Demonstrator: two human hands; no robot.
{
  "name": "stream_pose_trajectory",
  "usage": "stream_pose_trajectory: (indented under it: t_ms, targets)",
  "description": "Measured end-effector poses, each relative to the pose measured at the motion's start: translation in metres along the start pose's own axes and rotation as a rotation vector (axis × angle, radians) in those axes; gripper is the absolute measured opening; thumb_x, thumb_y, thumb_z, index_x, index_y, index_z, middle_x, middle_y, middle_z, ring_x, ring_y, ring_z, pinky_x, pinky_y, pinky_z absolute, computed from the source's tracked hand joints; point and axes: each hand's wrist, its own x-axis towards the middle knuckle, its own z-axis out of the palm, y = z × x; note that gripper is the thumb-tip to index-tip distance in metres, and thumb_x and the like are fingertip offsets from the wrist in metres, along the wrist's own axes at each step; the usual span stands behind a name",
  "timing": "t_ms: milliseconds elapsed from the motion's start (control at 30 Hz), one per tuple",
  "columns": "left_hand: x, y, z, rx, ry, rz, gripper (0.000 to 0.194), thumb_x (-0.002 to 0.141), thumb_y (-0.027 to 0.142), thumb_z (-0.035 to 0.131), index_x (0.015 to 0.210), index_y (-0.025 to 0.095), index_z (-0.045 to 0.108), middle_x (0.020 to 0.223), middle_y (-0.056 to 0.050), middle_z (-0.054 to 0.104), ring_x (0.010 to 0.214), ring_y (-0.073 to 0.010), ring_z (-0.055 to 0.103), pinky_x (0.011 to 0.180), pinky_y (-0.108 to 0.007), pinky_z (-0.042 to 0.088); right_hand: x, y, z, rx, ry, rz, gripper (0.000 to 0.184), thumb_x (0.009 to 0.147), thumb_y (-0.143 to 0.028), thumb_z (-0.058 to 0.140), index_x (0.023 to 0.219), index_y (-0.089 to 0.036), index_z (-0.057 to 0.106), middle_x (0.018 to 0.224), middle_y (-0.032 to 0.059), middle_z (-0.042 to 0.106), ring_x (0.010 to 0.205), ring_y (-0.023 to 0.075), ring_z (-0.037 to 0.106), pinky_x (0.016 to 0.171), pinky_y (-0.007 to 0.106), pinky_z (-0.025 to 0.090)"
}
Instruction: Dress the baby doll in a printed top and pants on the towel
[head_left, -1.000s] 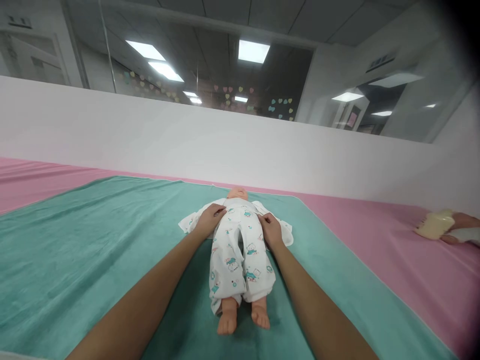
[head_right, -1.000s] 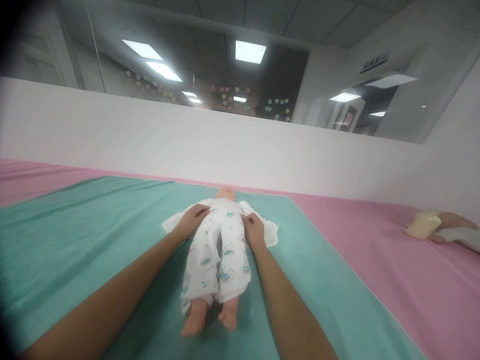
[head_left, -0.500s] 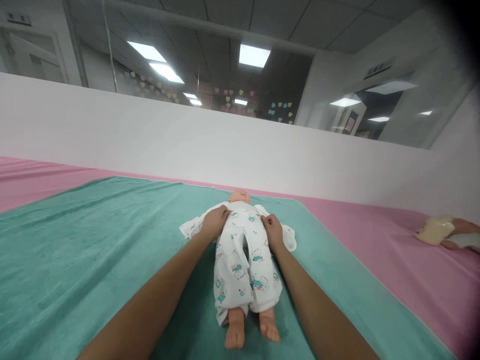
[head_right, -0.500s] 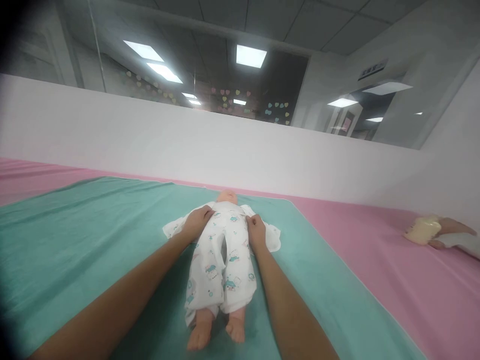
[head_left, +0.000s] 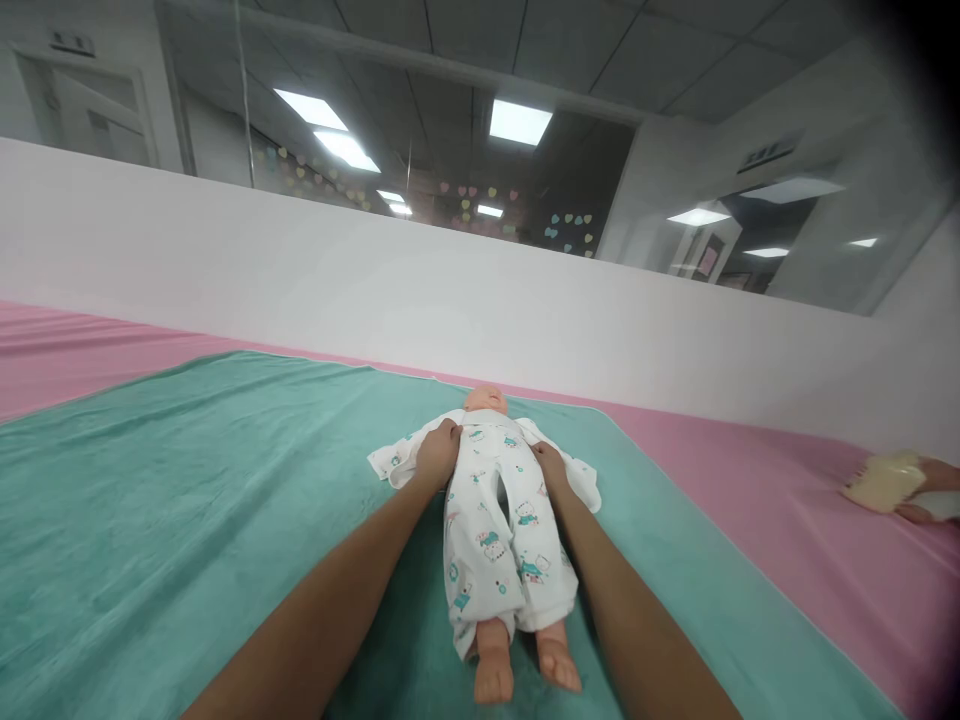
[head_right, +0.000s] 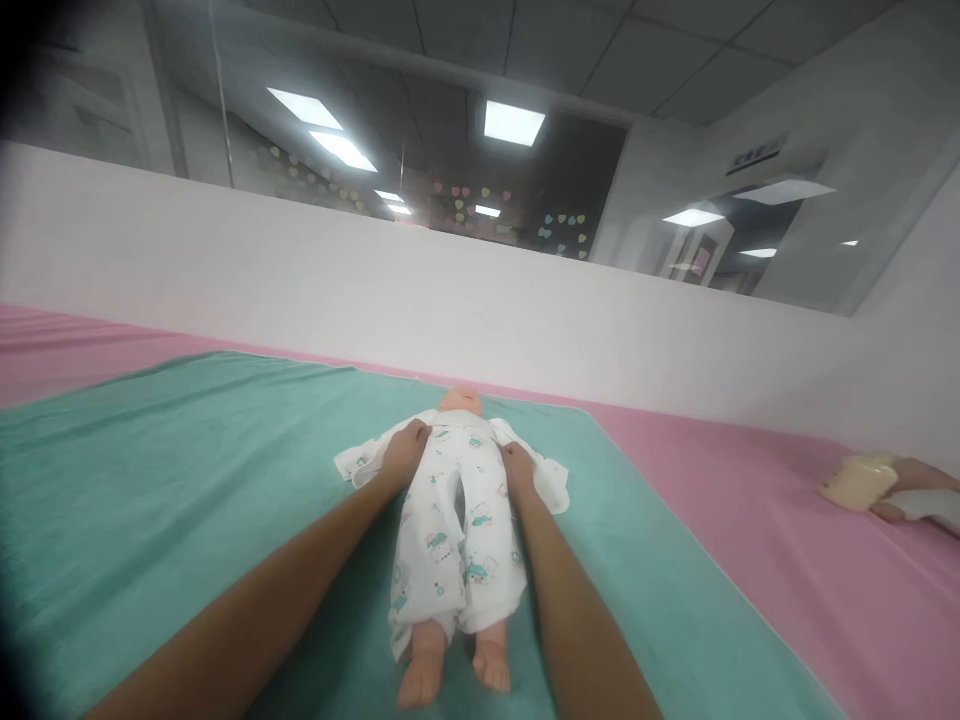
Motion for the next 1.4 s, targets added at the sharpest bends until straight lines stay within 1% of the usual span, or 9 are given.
stream_pose_trajectory:
  t_ms: [200, 400, 633, 733, 800, 933, 1067, 1233, 1400]
  targets:
    - [-0.007, 0.000, 0.000, 0.029, -0.003, -0.018, 0.030, 0.093, 0.042, 0.032, 0.090, 0.021, 0.053, 0.081, -0.006, 0.063, 0.074, -0.0222, 0.057, 0.060, -0.028, 0.034, -0.004, -0.001, 0.003, 0.040, 0.025, -0.041, 0.037, 0.065, -0.051, 0.053, 0.050, -0.023, 0.036, 0.050, -0.0037, 0.040, 0.055, 0.0148, 0.036, 0.053, 0.028, 0.028]
    - [-0.014, 0.004, -0.008, 0.091, 0.131, 0.202, 0.020, 0.092, 0.033, 0.039, 0.091, 0.023, 0.056, 0.099, -0.003, 0.055, 0.085, -0.0174, 0.055, 0.063, -0.025, 0.035, -0.015, -0.009, -0.001, 0.069, 0.097, -0.120, 0.028, 0.069, -0.048, 0.057, 0.066, -0.023, 0.044, 0.061, -0.0037, 0.045, 0.061, 0.0155, 0.041, 0.060, 0.027, 0.032]
    - [-0.008, 0.012, -0.009, -0.234, 0.028, 0.163, 0.027, 0.088, 0.028, 0.043, 0.096, 0.026, 0.069, 0.092, -0.003, 0.059, 0.089, -0.0184, 0.056, 0.080, -0.028, 0.042, -0.026, -0.040, -0.008, 0.150, 0.046, -0.200, 0.034, 0.078, -0.052, 0.050, 0.070, -0.022, 0.063, 0.075, 0.0006, 0.064, 0.073, 0.0189, 0.054, 0.070, 0.029, 0.038]
    - [-0.004, 0.015, -0.010, -0.378, -0.024, 0.105, 0.028, 0.085, 0.026, 0.045, 0.097, 0.022, 0.069, 0.099, -0.003, 0.063, 0.097, -0.0197, 0.056, 0.088, -0.029, 0.040, -0.029, -0.052, -0.010, 0.124, -0.001, -0.208, 0.039, 0.081, -0.052, 0.046, 0.072, -0.023, 0.071, 0.080, 0.0017, 0.069, 0.079, 0.0213, 0.059, 0.073, 0.030, 0.039]
    - [-0.002, 0.015, -0.012, -0.403, -0.050, 0.087, 0.031, 0.084, 0.028, 0.045, 0.105, 0.021, 0.066, 0.100, -0.003, 0.065, 0.096, -0.0195, 0.057, 0.089, -0.030, 0.041, -0.031, -0.057, -0.012, 0.044, -0.008, -0.245, 0.040, 0.083, -0.050, 0.046, 0.068, -0.023, 0.071, 0.076, 0.0018, 0.069, 0.076, 0.0212, 0.059, 0.071, 0.031, 0.038]
    - [0.001, 0.011, -0.014, -0.310, -0.114, 0.103, 0.042, 0.083, 0.028, 0.048, 0.124, 0.021, 0.056, 0.089, -0.003, 0.066, 0.084, -0.0198, 0.059, 0.080, -0.031, 0.043, -0.036, -0.064, -0.014, -0.137, -0.032, -0.442, 0.038, 0.084, -0.044, 0.046, 0.059, -0.024, 0.067, 0.064, 0.0017, 0.064, 0.071, 0.0213, 0.057, 0.069, 0.031, 0.036]
    - [-0.001, 0.009, -0.014, -0.176, -0.019, 0.146, 0.033, 0.085, 0.024, 0.045, 0.113, 0.021, 0.062, 0.107, -0.006, 0.064, 0.098, -0.0223, 0.056, 0.085, -0.031, 0.041, -0.041, -0.073, -0.011, -0.126, -0.141, -0.509, 0.028, 0.084, -0.038, 0.047, 0.070, -0.028, 0.069, 0.070, 0.0004, 0.066, 0.079, 0.0227, 0.058, 0.074, 0.032, 0.038]
    - [-0.008, 0.017, -0.017, -0.062, 0.076, 0.092, 0.021, 0.084, 0.032, 0.048, 0.093, 0.023, 0.065, 0.082, -0.004, 0.066, 0.080, -0.0222, 0.058, 0.070, -0.030, 0.041, -0.039, -0.078, -0.006, -0.164, -0.226, -0.534, 0.030, 0.086, -0.030, 0.042, 0.108, -0.028, 0.062, 0.112, 0.0023, 0.060, 0.106, 0.0212, 0.051, 0.091, 0.034, 0.038]
    - [-0.014, 0.030, -0.019, 0.018, 0.100, 0.146, 0.024, 0.086, 0.031, 0.045, 0.083, 0.021, 0.067, 0.083, -0.005, 0.068, 0.079, -0.0219, 0.060, 0.071, -0.030, 0.042, -0.045, -0.083, 0.002, -0.375, -0.242, -0.479, 0.037, 0.088, -0.034, 0.039, 0.120, -0.023, 0.053, 0.122, 0.0100, 0.049, 0.113, 0.0252, 0.044, 0.093, 0.039, 0.037]
